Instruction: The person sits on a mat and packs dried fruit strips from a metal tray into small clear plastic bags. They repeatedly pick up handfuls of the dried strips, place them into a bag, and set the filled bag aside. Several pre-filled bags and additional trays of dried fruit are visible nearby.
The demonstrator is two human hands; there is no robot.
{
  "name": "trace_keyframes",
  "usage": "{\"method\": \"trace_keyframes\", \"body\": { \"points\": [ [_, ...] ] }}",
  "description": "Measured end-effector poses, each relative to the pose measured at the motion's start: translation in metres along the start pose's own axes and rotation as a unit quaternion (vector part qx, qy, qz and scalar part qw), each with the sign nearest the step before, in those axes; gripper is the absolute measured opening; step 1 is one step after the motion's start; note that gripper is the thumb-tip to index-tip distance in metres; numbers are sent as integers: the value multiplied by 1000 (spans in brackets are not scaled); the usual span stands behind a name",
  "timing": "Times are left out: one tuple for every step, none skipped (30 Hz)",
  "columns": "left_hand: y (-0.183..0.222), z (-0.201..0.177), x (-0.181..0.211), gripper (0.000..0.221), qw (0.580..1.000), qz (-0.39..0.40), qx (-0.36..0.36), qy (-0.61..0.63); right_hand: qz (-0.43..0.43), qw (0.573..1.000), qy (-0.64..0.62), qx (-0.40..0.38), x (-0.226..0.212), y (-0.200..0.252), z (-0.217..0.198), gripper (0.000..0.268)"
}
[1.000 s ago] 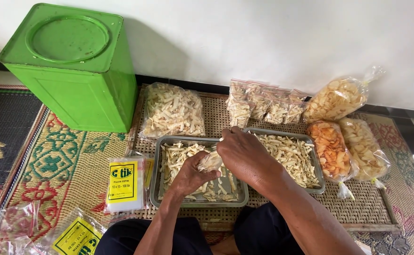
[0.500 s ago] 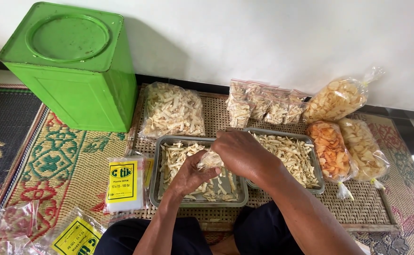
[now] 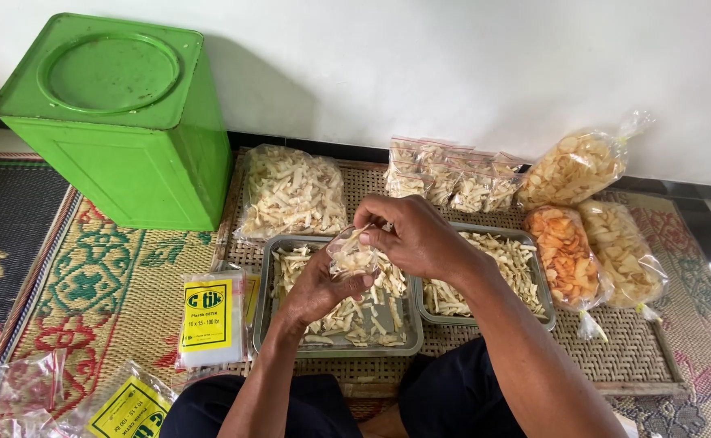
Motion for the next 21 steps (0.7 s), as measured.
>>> {"method": "trace_keyframes", "body": {
  "points": [
    [-1, 1, -3, 50, 1000, -1, -1, -1, 0, 1000, -2, 1, 3, 0, -1, 6],
    [-1, 3, -6, 48, 1000, -5, -9, 4, -16, 1000, -16, 7, 6, -1, -1, 4],
    [-2, 5, -9, 46, 1000, -8, -17, 9, -32, 999, -30, 13, 9, -1, -2, 2],
    [-2, 7, -8, 46, 1000, -9, -18, 7, -32, 999, -32, 16, 9, 1, -3, 2],
    [-1, 9, -7, 45, 1000, -7, -23, 5, -39, 998, -37, 15, 9, 3, -4, 3],
    [0, 11, -7, 44, 1000, -6, -28, 3, -45, 998, -44, 15, 9, 6, -4, 4],
    [1, 14, -5, 44, 1000, -8, -29, 1, -45, 998, -46, 17, 11, 10, -4, 4],
    [1, 16, -2, 41, 999, -3, -33, 3, -37, 998, -54, 9, 13, 13, -4, 5],
    [2, 19, 0, 38, 999, 3, -37, 4, -30, 998, -62, 1, 15, 16, -4, 7],
    [2, 19, -7, 38, 999, 1, -37, 2, -30, 997, -65, 3, 16, 20, -4, 7],
    [2, 18, -15, 42, 999, -6, -37, 6, -30, 998, -63, 6, 17, 23, -4, 10],
    [3, 17, -24, 45, 999, -14, -35, 11, -30, 998, -62, 7, 18, 26, -3, 14],
    [5, 20, -21, 45, 999, -16, -34, 9, -30, 997, -65, 7, 17, 29, -3, 14],
    [6, 24, -17, 44, 999, -11, -35, 6, -31, 998, -58, 10, 17, 32, -4, 15],
    [7, 27, -14, 42, 999, -6, -36, 3, -31, 998, -52, 12, 16, 35, -5, 16],
    [5, 25, -25, 42, 999, -7, -35, 2, -33, 998, -54, 12, 16, 38, -5, 16],
    [4, 22, -35, 42, 999, -7, -35, 5, -37, 998, -43, 14, 15, 40, -5, 15],
    [2, 19, -45, 42, 999, -7, -34, 7, -43, 998, -33, 17, 15, 42, -6, 14],
    [2, 20, -46, 42, 999, -8, -32, 5, -45, 998, -36, 17, 12, 42, -8, 14],
    [3, 22, -48, 41, 1000, -12, -28, 8, -43, 998, -34, 14, 10, 42, -10, 16],
    [3, 23, -50, 40, 1000, -15, -23, 12, -41, 999, -33, 10, 8, 43, -12, 19]
  ]
}}
Point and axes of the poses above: each hand's wrist, its own y-axis away from the middle knuckle, its own z-axis out of the palm, x = y × z, the point moved 1 cm from there along -y, towards the middle knuckle, and after that the axes turned 4 degrees about -z, right-handed, at the moved point
